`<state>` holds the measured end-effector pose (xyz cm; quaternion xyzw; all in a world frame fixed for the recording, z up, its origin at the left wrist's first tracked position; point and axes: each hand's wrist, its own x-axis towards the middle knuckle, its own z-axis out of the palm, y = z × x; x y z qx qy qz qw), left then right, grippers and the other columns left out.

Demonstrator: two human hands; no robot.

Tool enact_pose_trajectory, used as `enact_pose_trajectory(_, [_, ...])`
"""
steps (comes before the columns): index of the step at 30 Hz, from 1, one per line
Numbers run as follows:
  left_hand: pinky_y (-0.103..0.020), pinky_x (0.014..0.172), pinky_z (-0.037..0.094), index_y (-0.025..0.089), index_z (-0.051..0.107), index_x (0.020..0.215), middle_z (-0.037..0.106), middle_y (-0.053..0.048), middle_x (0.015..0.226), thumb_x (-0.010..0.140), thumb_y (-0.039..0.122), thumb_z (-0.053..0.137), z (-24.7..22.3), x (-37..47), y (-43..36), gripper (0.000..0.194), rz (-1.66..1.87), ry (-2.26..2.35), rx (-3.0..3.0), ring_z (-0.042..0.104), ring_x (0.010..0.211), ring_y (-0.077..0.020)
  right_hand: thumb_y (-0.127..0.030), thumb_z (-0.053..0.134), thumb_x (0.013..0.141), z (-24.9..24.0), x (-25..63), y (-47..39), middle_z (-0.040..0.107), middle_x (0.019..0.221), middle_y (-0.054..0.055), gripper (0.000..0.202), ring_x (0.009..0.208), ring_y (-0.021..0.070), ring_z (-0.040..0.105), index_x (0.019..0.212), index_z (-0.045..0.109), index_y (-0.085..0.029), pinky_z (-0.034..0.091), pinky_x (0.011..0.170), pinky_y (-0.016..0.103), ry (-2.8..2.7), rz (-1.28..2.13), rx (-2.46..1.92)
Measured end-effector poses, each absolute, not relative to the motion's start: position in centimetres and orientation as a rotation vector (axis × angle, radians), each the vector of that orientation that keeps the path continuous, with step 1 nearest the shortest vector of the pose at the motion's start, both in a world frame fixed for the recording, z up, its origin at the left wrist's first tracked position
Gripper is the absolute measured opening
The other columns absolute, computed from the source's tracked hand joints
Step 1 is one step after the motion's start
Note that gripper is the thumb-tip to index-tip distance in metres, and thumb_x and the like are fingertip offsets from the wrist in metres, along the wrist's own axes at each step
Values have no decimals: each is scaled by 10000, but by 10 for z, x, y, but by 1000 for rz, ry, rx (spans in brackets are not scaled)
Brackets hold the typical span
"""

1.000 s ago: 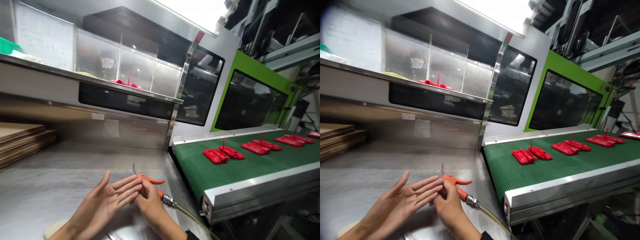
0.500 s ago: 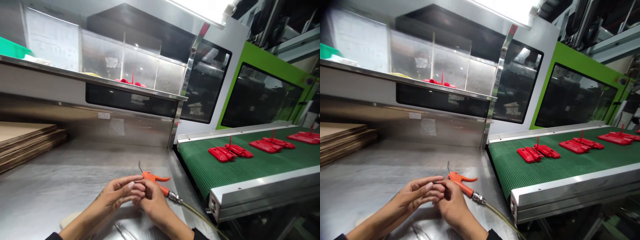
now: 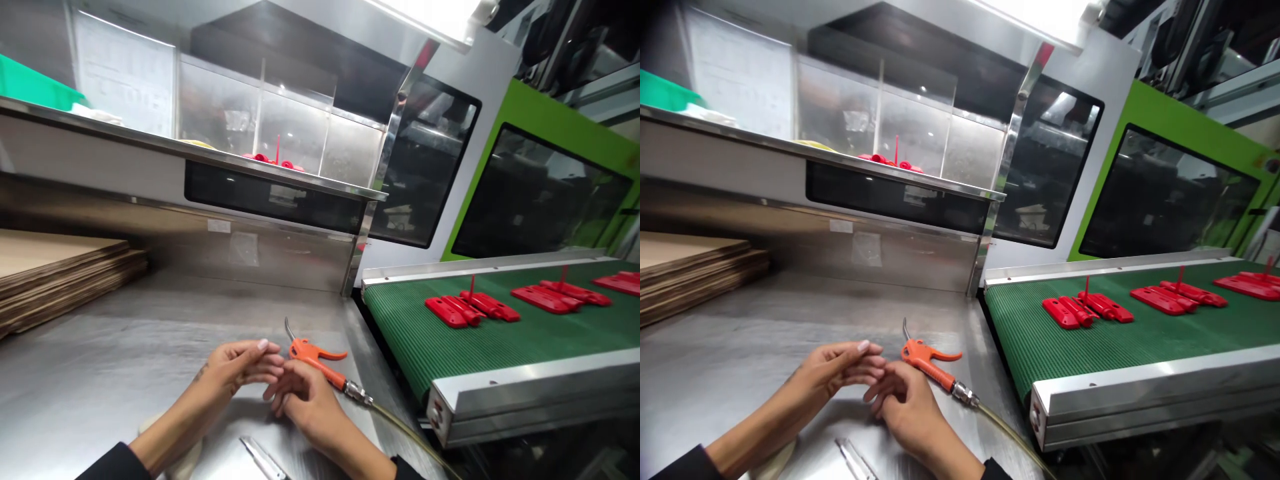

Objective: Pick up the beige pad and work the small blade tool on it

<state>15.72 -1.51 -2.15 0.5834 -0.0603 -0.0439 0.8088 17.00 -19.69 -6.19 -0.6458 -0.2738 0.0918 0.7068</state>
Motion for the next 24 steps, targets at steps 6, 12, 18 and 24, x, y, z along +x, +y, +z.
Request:
enact_pose_trajectory(6, [-366, 1014, 574, 177, 663, 1290, 763, -125, 1270, 775, 476, 805, -23, 167, 1, 612, 17, -183, 1544, 733, 1137, -272, -230, 453, 605, -65, 176, -202, 727, 908, 63, 559, 711, 148, 624, 1127, 635, -144, 506, 670, 325, -564, 148, -1503])
enact_pose_trajectory(12, [-384, 865, 479, 198, 718, 980, 772, -73, 959, 806, 573, 691, -28, 168, 12, 415, 300, -219, 1977, 683, 933, -286, -234, 683, 756, -38, 159, -217, 630, 787, -10, 90, 750, 154, 539, 840, 688, -202, 384, 705, 317, -740, 58, -1952])
enact_pose_trajectory(18, [-354, 722, 360, 222, 580, 691, 626, -26, 699, 948, 602, 419, -29, 173, 18, 487, 392, -152, 2153, 564, 728, -247, -209, 886, 664, -25, 138, -222, 590, 902, -29, 308, 917, 182, 539, 843, 636, -225, 393, 842, 314, -1083, 142, -2358])
enact_pose_trajectory(24, [-356, 731, 389, 209, 597, 720, 664, -43, 724, 967, 569, 365, -35, 178, 22, 495, 365, -121, 2196, 608, 743, -256, -118, 687, 689, -42, 142, -213, 611, 869, -18, 181, 805, 163, 554, 814, 606, -220, 392, 714, 291, -934, 9, -2329])
